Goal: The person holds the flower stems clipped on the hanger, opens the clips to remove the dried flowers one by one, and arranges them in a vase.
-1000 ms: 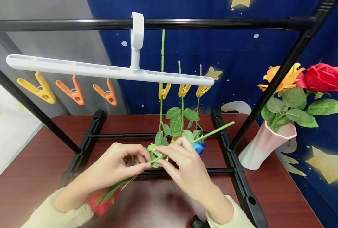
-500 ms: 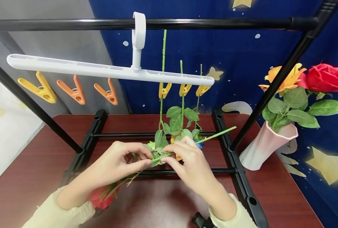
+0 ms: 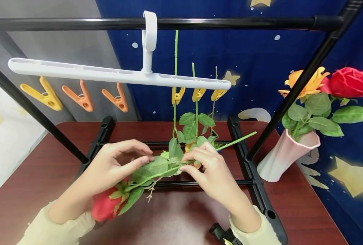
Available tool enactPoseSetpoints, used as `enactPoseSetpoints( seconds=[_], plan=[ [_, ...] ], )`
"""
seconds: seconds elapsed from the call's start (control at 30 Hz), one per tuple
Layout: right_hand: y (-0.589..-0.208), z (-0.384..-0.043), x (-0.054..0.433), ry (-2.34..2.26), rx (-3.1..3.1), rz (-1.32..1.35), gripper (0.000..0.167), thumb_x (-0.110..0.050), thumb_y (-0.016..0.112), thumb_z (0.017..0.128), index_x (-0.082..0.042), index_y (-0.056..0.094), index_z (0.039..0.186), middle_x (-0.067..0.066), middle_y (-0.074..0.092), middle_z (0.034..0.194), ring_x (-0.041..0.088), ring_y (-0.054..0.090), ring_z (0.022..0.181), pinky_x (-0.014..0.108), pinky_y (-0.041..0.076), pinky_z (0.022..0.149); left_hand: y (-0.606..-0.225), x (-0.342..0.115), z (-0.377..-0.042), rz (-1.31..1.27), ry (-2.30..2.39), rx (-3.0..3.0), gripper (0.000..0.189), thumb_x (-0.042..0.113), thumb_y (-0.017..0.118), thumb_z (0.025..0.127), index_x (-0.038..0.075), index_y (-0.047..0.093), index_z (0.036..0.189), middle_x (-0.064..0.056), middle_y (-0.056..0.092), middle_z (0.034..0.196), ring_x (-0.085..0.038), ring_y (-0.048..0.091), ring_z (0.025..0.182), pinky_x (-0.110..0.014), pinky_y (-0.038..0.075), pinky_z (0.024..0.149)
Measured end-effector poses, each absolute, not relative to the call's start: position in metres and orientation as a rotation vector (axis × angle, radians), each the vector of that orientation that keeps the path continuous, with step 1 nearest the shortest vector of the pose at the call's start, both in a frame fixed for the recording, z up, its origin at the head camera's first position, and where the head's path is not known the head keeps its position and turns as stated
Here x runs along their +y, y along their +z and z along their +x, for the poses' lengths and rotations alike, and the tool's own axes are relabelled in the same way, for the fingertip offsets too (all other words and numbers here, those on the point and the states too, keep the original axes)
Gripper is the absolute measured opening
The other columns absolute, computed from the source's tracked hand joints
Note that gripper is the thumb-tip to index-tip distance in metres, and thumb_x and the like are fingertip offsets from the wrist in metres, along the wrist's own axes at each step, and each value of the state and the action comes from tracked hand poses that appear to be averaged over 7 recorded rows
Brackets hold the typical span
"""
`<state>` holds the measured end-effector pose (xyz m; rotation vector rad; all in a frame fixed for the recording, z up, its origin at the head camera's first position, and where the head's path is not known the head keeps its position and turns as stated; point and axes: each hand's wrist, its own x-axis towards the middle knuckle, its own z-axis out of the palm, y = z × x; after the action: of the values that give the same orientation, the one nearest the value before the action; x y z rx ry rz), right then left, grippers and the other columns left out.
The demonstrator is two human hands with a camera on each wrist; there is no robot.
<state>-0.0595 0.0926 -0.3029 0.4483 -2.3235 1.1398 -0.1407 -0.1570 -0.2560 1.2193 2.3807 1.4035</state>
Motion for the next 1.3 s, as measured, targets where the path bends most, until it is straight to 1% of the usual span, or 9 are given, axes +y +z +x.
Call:
enactPoseSetpoints(
  seconds=[0.17, 0.27, 0.5, 0.63, 0.8, 0.9, 1.03, 1.2, 1.3],
  plan=[
    [-0.299, -0.057, 0.099, 1.157, -2.321, 0.463, 0.028, -0.002, 0.084, 0.071, -0.021, 0.073, 0.089, -0.008, 0.059, 0.083, 0.004, 0.041, 0.064, 0.015, 0.035, 0.054, -0.252, -0.161, -0.146, 1.115, 1.471, 2.432, 0.013, 0.012, 0.069, 0.094, 0.017, 0.071, 0.105, 0.002, 0.074, 0.098, -0.007, 0.07, 0.079, -0.026, 0.058, 0.069],
    [-0.296, -0.055, 0.103, 1.18, -2.321, 0.464, 0.029, -0.002, 0.084, 0.072, -0.022, 0.072, 0.09, -0.008, 0.059, 0.084, 0.004, 0.042, 0.066, 0.016, 0.036, 0.053, -0.252, -0.163, -0.151, 1.068, 1.502, 2.471, 0.012, 0.012, 0.068, 0.094, 0.016, 0.071, 0.105, 0.003, 0.074, 0.101, -0.006, 0.071, 0.085, -0.025, 0.058, 0.074],
    [-0.289, -0.047, 0.114, 1.199, -2.308, 0.506, 0.031, 0.001, 0.083, 0.073, -0.023, 0.072, 0.09, -0.006, 0.059, 0.087, 0.002, 0.044, 0.077, 0.019, 0.037, 0.056, -0.254, -0.166, -0.164, 0.987, 1.522, 2.513, 0.012, 0.015, 0.067, 0.095, 0.016, 0.071, 0.106, 0.001, 0.074, 0.103, -0.007, 0.07, 0.088, -0.025, 0.057, 0.075],
    [-0.286, -0.042, 0.122, 1.21, -2.275, 0.559, 0.031, 0.003, 0.082, 0.072, -0.02, 0.071, 0.09, -0.005, 0.058, 0.087, 0.003, 0.044, 0.078, 0.019, 0.036, 0.056, -0.258, -0.166, -0.171, 0.903, 1.58, 2.535, 0.014, 0.017, 0.066, 0.096, 0.015, 0.071, 0.109, -0.002, 0.074, 0.107, -0.006, 0.069, 0.094, -0.023, 0.057, 0.078],
    [-0.276, -0.032, 0.133, 1.186, -2.325, 0.501, 0.039, 0.009, 0.081, 0.07, -0.023, 0.07, 0.089, -0.01, 0.059, 0.089, 0.001, 0.046, 0.079, 0.019, 0.038, 0.061, -0.265, -0.164, -0.181, 0.84, 1.619, 2.536, 0.018, 0.018, 0.066, 0.096, 0.014, 0.07, 0.113, -0.003, 0.072, 0.113, -0.005, 0.067, 0.1, -0.022, 0.056, 0.08],
    [-0.27, -0.025, 0.138, 1.139, -2.354, 0.433, 0.042, 0.011, 0.081, 0.069, -0.024, 0.07, 0.089, -0.011, 0.058, 0.089, 0.001, 0.046, 0.078, 0.019, 0.037, 0.061, -0.269, -0.161, -0.187, 0.837, 1.617, 2.52, 0.022, 0.017, 0.066, 0.096, 0.013, 0.068, 0.117, -0.003, 0.071, 0.116, -0.009, 0.067, 0.105, -0.024, 0.055, 0.084],
    [-0.265, -0.019, 0.145, 1.108, -2.35, 0.352, 0.043, 0.014, 0.082, 0.066, -0.02, 0.072, 0.089, -0.01, 0.059, 0.089, 0.002, 0.047, 0.079, 0.019, 0.036, 0.06, -0.272, -0.154, -0.195, 0.838, 1.593, 2.497, 0.028, 0.018, 0.067, 0.095, 0.012, 0.065, 0.122, -0.005, 0.069, 0.119, -0.012, 0.067, 0.109, -0.029, 0.055, 0.089],
    [-0.266, -0.016, 0.16, 1.087, -2.275, 0.341, 0.042, 0.019, 0.081, 0.061, -0.013, 0.073, 0.089, -0.008, 0.061, 0.088, 0.003, 0.047, 0.076, 0.018, 0.037, 0.061, -0.274, -0.141, -0.206, 0.862, 1.562, 2.49, 0.03, 0.02, 0.068, 0.094, 0.012, 0.065, 0.123, -0.005, 0.069, 0.121, -0.016, 0.066, 0.112, -0.029, 0.055, 0.084],
    [-0.269, -0.016, 0.172, 1.066, -2.222, 0.332, 0.038, 0.017, 0.082, 0.063, -0.01, 0.074, 0.088, -0.007, 0.063, 0.086, 0.003, 0.047, 0.073, 0.018, 0.036, 0.059, -0.275, -0.131, -0.212, 0.893, 1.571, 2.475, 0.03, 0.02, 0.069, 0.094, 0.013, 0.065, 0.122, -0.004, 0.069, 0.121, -0.018, 0.067, 0.111, -0.033, 0.056, 0.083]
  ],
)
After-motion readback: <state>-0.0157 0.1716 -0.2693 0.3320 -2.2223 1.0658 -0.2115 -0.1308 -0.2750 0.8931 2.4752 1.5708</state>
